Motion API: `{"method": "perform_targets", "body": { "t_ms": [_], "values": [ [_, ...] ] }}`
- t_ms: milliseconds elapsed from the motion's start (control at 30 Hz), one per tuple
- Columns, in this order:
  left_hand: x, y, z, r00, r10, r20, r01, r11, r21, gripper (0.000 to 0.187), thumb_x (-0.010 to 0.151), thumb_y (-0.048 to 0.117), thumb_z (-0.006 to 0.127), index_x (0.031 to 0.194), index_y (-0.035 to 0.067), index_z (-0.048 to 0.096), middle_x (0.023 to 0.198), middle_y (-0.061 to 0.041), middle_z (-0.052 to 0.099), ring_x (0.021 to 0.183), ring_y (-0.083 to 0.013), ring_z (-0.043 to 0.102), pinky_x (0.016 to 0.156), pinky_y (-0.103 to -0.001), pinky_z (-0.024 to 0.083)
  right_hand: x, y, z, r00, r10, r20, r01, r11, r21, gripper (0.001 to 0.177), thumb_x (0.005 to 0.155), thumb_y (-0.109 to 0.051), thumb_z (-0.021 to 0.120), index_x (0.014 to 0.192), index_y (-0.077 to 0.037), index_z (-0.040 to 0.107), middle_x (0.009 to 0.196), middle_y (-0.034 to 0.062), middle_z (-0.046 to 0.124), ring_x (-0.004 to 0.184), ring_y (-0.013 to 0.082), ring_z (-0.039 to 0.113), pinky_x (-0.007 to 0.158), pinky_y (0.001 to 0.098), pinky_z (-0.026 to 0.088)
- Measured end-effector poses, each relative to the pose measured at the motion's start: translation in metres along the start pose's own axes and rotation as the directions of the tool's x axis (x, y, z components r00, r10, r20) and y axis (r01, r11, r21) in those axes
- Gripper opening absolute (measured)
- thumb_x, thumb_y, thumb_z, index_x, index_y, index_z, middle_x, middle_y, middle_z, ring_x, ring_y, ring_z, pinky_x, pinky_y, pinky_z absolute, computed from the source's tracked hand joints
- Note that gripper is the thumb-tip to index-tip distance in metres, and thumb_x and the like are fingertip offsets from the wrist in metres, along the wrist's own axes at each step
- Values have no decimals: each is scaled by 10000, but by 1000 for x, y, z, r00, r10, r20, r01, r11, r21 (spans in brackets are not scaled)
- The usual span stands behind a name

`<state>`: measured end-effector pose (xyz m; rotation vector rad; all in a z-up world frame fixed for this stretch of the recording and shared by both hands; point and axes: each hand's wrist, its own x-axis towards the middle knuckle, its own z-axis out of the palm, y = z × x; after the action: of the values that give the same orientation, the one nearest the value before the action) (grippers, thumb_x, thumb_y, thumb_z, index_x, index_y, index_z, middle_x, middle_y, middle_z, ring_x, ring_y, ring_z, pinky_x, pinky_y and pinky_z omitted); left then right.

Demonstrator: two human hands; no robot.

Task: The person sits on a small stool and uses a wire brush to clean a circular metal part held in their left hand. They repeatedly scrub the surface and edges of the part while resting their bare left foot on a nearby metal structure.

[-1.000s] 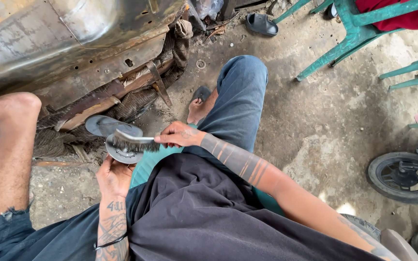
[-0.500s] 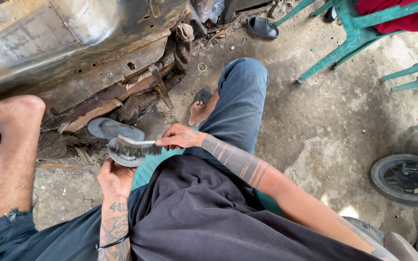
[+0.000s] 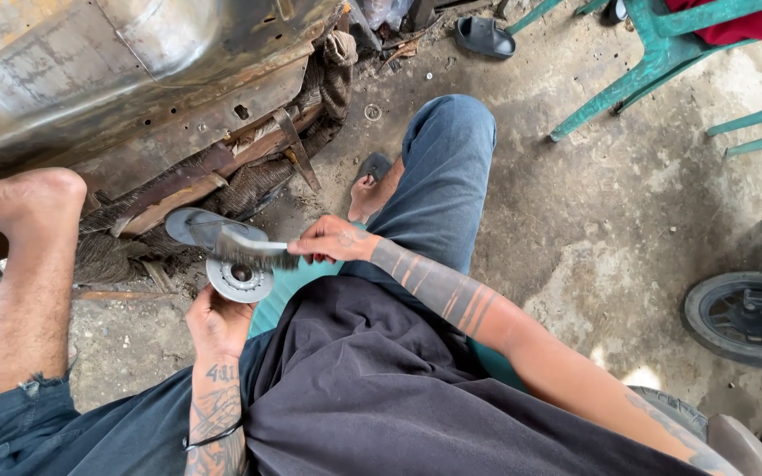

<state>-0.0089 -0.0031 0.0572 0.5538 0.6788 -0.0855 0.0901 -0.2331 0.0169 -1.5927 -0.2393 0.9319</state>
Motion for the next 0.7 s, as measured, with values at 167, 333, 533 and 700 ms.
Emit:
{"method": "perform_targets", "body": {
  "t_ms": [167,333,533,700],
  "values": [
    [28,-11,-46,985,21,172,-34,997,76,370,966,139,497,1298,177,656,1220,-122,719,1128,-315,697,878,-546,597,-11,-12,7,1000,1,1,-1,1000,-5,400,894,-427,750,710,-72,748,587,79,646,462,105,587,472,236,517],
    [33,-13,-57,979,24,204,-36,998,55,430,979,158,473,1386,187,610,1286,-133,693,1164,-343,677,873,-544,596,-6,-8,0,998,-44,-48,41,998,-48,432,918,-446,740,713,-66,754,582,95,652,445,121,600,453,253,521],
    [30,-12,-49,979,21,204,-28,999,35,377,985,187,495,1334,192,640,1248,-122,707,1127,-325,690,851,-520,609,2,1,-4,997,-68,-44,67,997,-33,418,942,-405,725,720,-52,754,561,115,638,414,129,579,427,251,493],
    [37,-13,-55,981,13,194,-22,999,46,378,988,210,506,1340,219,643,1264,-126,705,1154,-335,686,881,-533,596,-4,-10,2,1000,-16,3,16,1000,13,390,897,-397,760,702,-60,741,579,101,648,433,110,578,437,242,496]
  ]
}}
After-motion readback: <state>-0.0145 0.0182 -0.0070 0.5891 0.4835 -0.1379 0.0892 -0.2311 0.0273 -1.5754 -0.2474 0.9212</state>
